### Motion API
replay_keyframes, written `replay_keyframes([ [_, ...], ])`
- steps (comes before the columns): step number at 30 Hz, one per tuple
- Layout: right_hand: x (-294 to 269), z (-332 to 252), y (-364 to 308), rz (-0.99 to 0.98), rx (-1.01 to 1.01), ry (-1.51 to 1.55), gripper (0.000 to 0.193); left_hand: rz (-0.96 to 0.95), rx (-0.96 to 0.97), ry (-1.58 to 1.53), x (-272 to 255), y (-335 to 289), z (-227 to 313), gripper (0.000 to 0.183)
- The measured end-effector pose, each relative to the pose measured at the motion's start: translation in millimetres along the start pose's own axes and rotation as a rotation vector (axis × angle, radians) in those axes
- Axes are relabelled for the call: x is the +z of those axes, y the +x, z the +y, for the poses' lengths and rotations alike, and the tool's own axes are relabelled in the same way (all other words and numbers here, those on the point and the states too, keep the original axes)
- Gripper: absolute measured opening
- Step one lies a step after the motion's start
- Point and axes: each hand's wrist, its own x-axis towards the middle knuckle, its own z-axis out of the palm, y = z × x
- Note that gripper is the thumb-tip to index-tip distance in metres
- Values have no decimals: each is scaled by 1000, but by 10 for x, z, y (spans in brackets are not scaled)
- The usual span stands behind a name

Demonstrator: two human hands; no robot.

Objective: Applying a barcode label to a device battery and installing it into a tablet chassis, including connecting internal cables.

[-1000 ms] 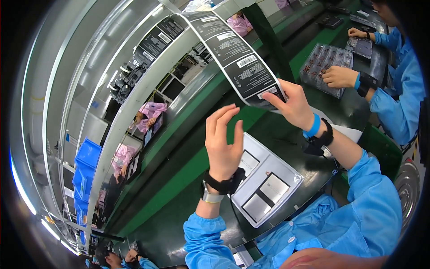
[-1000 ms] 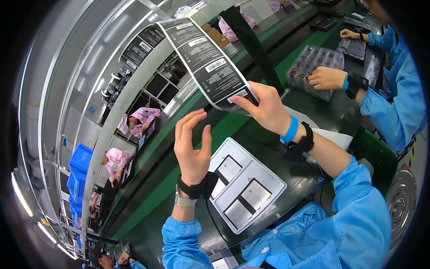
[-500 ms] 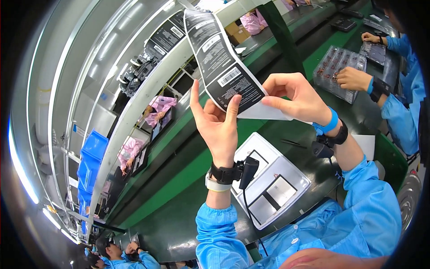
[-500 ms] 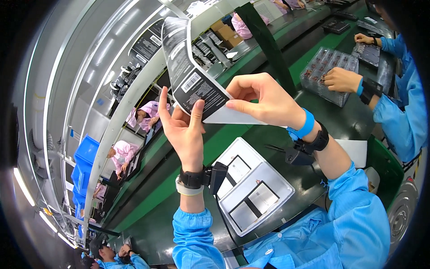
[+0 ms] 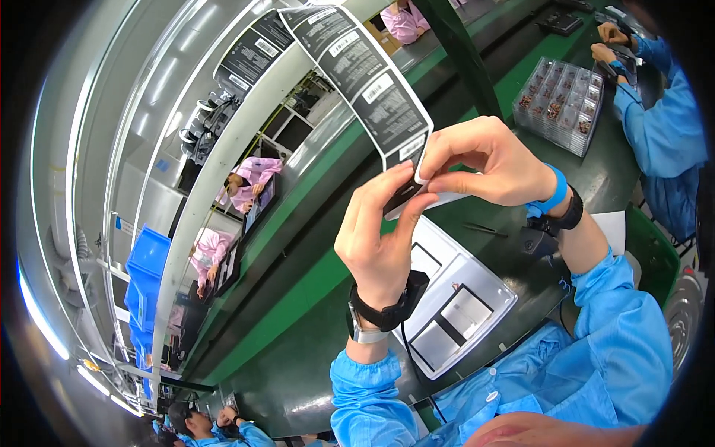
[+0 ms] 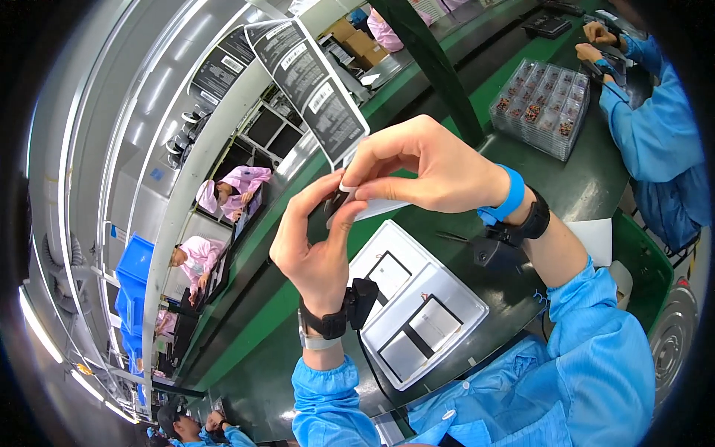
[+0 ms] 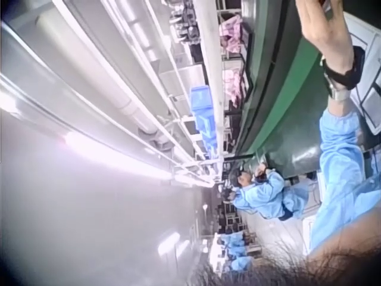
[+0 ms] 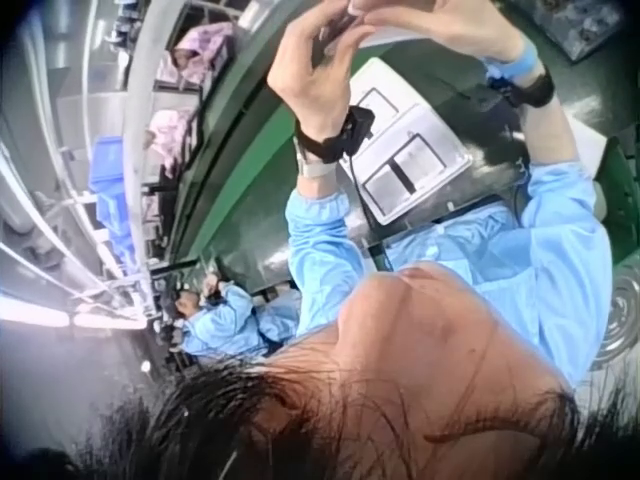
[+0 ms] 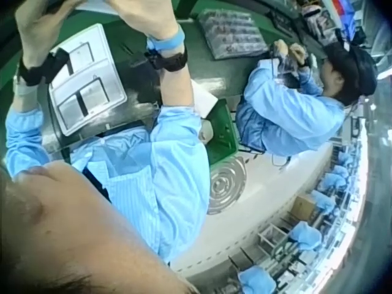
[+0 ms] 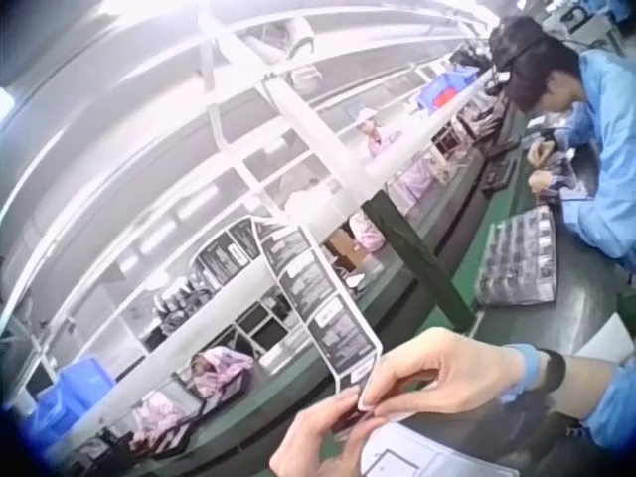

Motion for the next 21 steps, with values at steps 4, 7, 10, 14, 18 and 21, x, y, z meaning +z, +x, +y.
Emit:
replay_keyframes([
  [4,34,-31,36,-13,-53,-133,17,62,-80,-25,-20,-90,-11,32],
  [7,54,-12,48,11,-100,-306,16,-31,-137,-46,-44,-118,-65,30],
  [10,77,38,53,7,-137,-321,18,-91,-287,-175,-107,-141,-86,19],
  [14,80,107,32,-7,-87,-360,18,-120,-337,-197,-87,-185,-146,15],
  [18,77,132,41,-16,-88,-363,19,-117,-289,-65,-83,-231,-167,15],
  [21,103,148,55,-31,-55,-411,22,101,-473,-321,-37,-282,-386,18],
])
